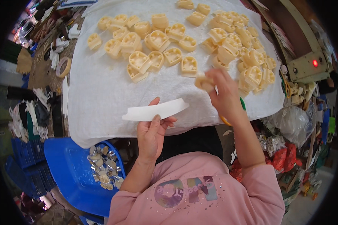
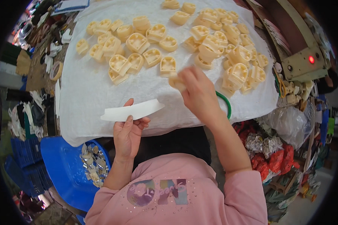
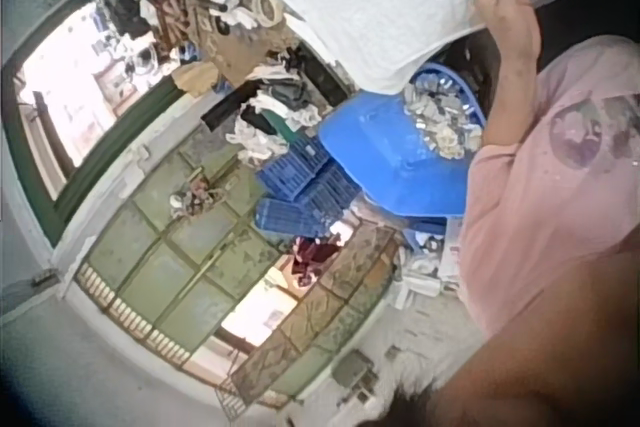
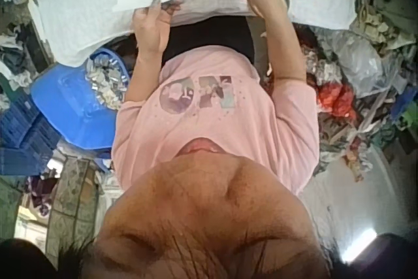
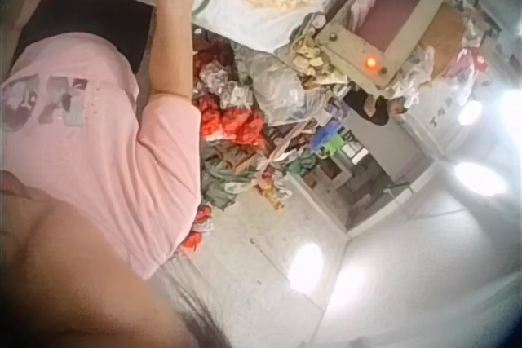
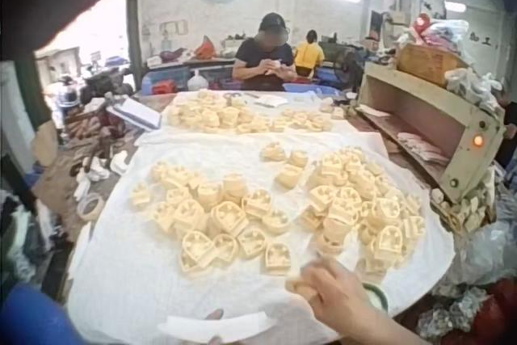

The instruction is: Trimming excess plastic material from molded shoe parts using scissors.

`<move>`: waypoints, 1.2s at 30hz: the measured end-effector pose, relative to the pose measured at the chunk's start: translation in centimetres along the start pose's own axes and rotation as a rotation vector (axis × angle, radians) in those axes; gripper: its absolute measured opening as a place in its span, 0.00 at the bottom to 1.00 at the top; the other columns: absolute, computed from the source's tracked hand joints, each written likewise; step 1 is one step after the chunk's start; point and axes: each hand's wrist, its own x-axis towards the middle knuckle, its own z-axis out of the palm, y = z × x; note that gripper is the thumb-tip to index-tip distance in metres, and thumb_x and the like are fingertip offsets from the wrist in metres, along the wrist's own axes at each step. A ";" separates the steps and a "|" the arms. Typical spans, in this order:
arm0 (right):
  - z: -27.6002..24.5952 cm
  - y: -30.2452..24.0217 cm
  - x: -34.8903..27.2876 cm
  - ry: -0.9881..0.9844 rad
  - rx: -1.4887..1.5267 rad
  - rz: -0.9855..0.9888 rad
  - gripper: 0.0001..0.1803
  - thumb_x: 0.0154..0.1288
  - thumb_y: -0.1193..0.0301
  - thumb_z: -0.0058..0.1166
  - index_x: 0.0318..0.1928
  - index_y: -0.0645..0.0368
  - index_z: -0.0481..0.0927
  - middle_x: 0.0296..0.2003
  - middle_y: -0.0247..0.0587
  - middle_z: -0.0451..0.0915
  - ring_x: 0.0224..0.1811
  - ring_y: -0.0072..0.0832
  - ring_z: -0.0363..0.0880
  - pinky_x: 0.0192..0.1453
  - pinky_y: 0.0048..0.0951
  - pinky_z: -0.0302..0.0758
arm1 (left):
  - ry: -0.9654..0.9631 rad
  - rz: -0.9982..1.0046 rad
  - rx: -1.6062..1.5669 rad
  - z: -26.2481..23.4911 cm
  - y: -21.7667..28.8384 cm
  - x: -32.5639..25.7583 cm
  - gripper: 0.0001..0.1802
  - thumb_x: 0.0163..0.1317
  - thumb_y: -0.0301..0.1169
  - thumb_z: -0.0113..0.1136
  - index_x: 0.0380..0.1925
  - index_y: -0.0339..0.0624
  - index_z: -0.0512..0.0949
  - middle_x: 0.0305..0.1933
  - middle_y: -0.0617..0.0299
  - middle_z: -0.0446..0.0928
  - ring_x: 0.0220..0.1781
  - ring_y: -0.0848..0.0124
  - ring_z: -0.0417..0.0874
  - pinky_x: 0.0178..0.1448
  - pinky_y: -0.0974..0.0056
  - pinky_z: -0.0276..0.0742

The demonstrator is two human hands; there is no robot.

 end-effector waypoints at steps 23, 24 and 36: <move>1.5 -4.7 -6.5 0.231 0.639 -0.177 0.29 0.51 0.90 0.53 0.54 0.55 0.69 0.47 0.50 0.76 0.46 0.41 0.77 0.46 0.36 0.76 | -0.122 -0.039 -0.112 4.9 -0.2 -1.5 0.24 0.73 0.35 0.37 0.61 0.27 0.62 0.62 0.47 0.68 0.62 0.64 0.71 0.66 0.61 0.66; 1.8 -4.8 -6.6 0.271 0.647 -0.198 0.31 0.48 0.92 0.51 0.53 0.54 0.70 0.48 0.51 0.76 0.46 0.43 0.76 0.46 0.37 0.77 | -0.152 -0.042 -0.131 5.1 -0.2 -1.7 0.24 0.73 0.35 0.37 0.61 0.26 0.61 0.62 0.46 0.67 0.63 0.64 0.70 0.67 0.61 0.66; 2.0 -4.3 -6.2 0.347 0.586 -0.295 0.30 0.44 0.91 0.51 0.52 0.58 0.71 0.47 0.51 0.76 0.46 0.47 0.77 0.46 0.37 0.76 | -0.173 -0.036 -0.095 5.1 0.0 -2.2 0.24 0.73 0.35 0.36 0.60 0.26 0.61 0.63 0.47 0.66 0.62 0.65 0.71 0.65 0.63 0.68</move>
